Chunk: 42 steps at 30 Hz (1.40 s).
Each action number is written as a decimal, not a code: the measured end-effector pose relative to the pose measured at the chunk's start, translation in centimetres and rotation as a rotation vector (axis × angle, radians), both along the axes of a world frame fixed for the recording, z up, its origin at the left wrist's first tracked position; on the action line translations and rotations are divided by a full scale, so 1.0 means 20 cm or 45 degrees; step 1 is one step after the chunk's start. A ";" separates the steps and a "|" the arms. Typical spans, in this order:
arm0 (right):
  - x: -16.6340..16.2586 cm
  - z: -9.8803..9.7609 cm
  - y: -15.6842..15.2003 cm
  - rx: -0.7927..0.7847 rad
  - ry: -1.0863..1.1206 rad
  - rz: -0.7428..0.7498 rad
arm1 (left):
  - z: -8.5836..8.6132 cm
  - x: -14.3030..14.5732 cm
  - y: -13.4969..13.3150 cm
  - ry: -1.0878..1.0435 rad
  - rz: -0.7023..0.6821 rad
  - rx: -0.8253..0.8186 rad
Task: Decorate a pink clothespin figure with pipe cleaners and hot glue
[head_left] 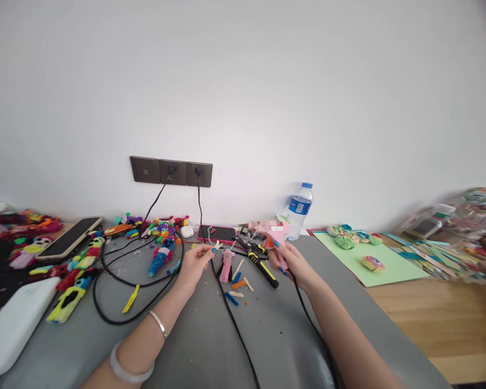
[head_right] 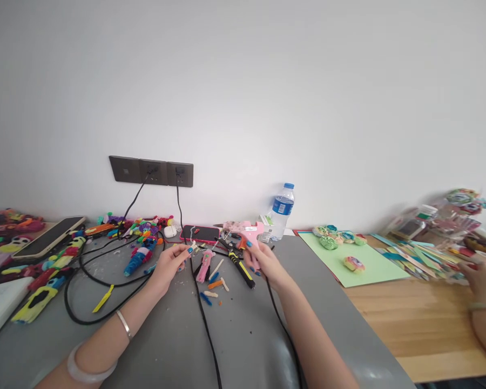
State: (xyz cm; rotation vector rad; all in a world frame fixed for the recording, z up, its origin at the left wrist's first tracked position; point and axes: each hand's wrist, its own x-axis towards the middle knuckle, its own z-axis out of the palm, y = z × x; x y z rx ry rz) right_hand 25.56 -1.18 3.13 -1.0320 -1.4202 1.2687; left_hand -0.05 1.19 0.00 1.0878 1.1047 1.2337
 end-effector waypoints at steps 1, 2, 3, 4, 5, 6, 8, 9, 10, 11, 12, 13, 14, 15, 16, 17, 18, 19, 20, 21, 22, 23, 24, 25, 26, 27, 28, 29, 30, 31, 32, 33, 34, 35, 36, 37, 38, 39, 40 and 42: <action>-0.02 -0.03 0.02 0.006 0.018 0.029 | 0.01 0.00 0.00 0.012 0.010 0.002; -0.04 -0.06 0.03 0.010 0.023 0.049 | 0.01 0.00 0.00 0.026 0.019 0.005; -0.05 -0.09 0.03 0.017 0.011 0.070 | 0.01 0.00 0.00 0.039 0.025 0.009; -0.05 -0.12 0.03 0.025 -0.015 0.099 | 0.01 0.00 0.01 0.053 0.030 0.014; -0.05 -0.13 0.01 0.036 -0.053 0.127 | 0.01 0.00 0.01 0.065 0.032 0.022; -0.05 -0.14 0.00 0.048 -0.097 0.152 | 0.00 0.00 0.01 0.076 0.033 0.031; -0.04 -0.14 -0.02 0.077 -0.177 0.168 | -0.01 0.00 0.01 0.096 0.032 0.043; -0.04 -0.14 -0.03 0.092 -0.208 0.158 | -0.01 0.00 0.01 0.104 0.030 0.047; -0.04 -0.13 -0.04 0.106 -0.236 0.145 | -0.01 0.00 0.01 0.109 0.029 0.050; -0.05 -0.13 -0.04 0.118 -0.258 0.134 | -0.01 0.00 0.00 0.112 0.027 0.052; -0.05 -0.12 -0.04 0.131 -0.276 0.130 | -0.01 -0.01 0.00 0.116 0.026 0.053; -0.05 -0.12 -0.04 0.140 -0.293 0.131 | -0.01 -0.01 0.00 0.121 0.025 0.053; -0.06 -0.12 -0.04 0.145 -0.307 0.139 | -0.01 -0.01 -0.01 0.125 0.028 0.052; -0.06 -0.12 -0.04 0.146 -0.316 0.149 | 0.00 -0.01 -0.01 0.128 0.031 0.049; -0.06 -0.13 -0.04 0.145 -0.321 0.159 | 0.00 0.00 -0.01 0.131 0.034 0.045; -0.07 -0.13 -0.04 0.141 -0.322 0.169 | 0.00 0.00 -0.01 0.132 0.036 0.042; -0.07 -0.13 -0.05 0.138 -0.321 0.176 | 0.00 0.00 -0.01 0.133 0.036 0.042; -0.07 -0.13 -0.05 0.137 -0.319 0.177 | 0.00 0.00 -0.02 0.134 0.033 0.045; -0.07 -0.13 -0.05 0.137 -0.321 0.174 | 0.01 0.00 -0.02 0.134 0.030 0.050; -0.07 -0.13 -0.05 0.138 -0.325 0.167 | 0.01 0.00 -0.02 0.134 0.028 0.056; -0.07 -0.13 -0.05 0.140 -0.329 0.161 | 0.01 0.00 -0.02 0.133 0.026 0.061; -0.07 -0.13 -0.05 0.142 -0.332 0.153 | 0.01 0.01 -0.02 0.132 0.026 0.064; -0.07 -0.13 -0.05 0.142 -0.336 0.150 | 0.02 0.01 -0.02 0.132 0.026 0.064; -0.07 -0.13 -0.05 0.141 -0.339 0.149 | 0.02 0.01 -0.02 0.133 0.027 0.062; -0.07 -0.13 -0.05 0.141 -0.343 0.151 | 0.02 0.01 -0.02 0.135 0.025 0.059; -0.07 -0.13 -0.05 0.142 -0.349 0.154 | 0.02 0.01 -0.02 0.136 0.024 0.057; -0.07 -0.13 -0.05 0.142 -0.355 0.155 | 0.03 0.01 -0.02 0.135 0.024 0.057; -0.07 -0.13 -0.05 0.143 -0.360 0.152 | 0.03 0.01 -0.02 0.134 0.025 0.059; -0.07 -0.14 -0.05 0.146 -0.363 0.149 | 0.02 0.01 -0.02 0.131 0.025 0.063; -0.07 -0.14 -0.05 0.151 -0.364 0.143 | 0.02 0.01 -0.02 0.128 0.026 0.067; -0.07 -0.14 -0.05 0.154 -0.363 0.138 | 0.02 0.01 -0.02 0.127 0.027 0.071; -0.07 -0.14 -0.05 0.157 -0.362 0.135 | 0.02 0.01 -0.02 0.129 0.026 0.075; -0.07 -0.14 -0.05 0.158 -0.361 0.135 | 0.01 0.01 -0.02 0.133 0.024 0.079; -0.07 -0.14 -0.05 0.159 -0.361 0.137 | 0.01 0.01 -0.02 0.137 0.022 0.084; -0.07 -0.14 -0.05 0.159 -0.361 0.139 | 0.01 0.01 -0.02 0.141 0.021 0.087; -0.07 -0.14 -0.05 0.160 -0.360 0.137 | 0.01 0.01 -0.02 0.144 0.019 0.089; -0.07 -0.14 -0.05 0.159 -0.360 0.135 | 0.00 0.01 -0.02 0.144 0.018 0.090; -0.07 -0.14 -0.05 0.159 -0.359 0.132 | 0.00 0.01 -0.02 0.143 0.018 0.088; -0.07 -0.14 -0.05 0.158 -0.360 0.129 | 0.00 0.01 -0.02 0.140 0.018 0.087; -0.07 -0.14 -0.05 0.157 -0.361 0.129 | 0.00 0.01 -0.02 0.135 0.020 0.080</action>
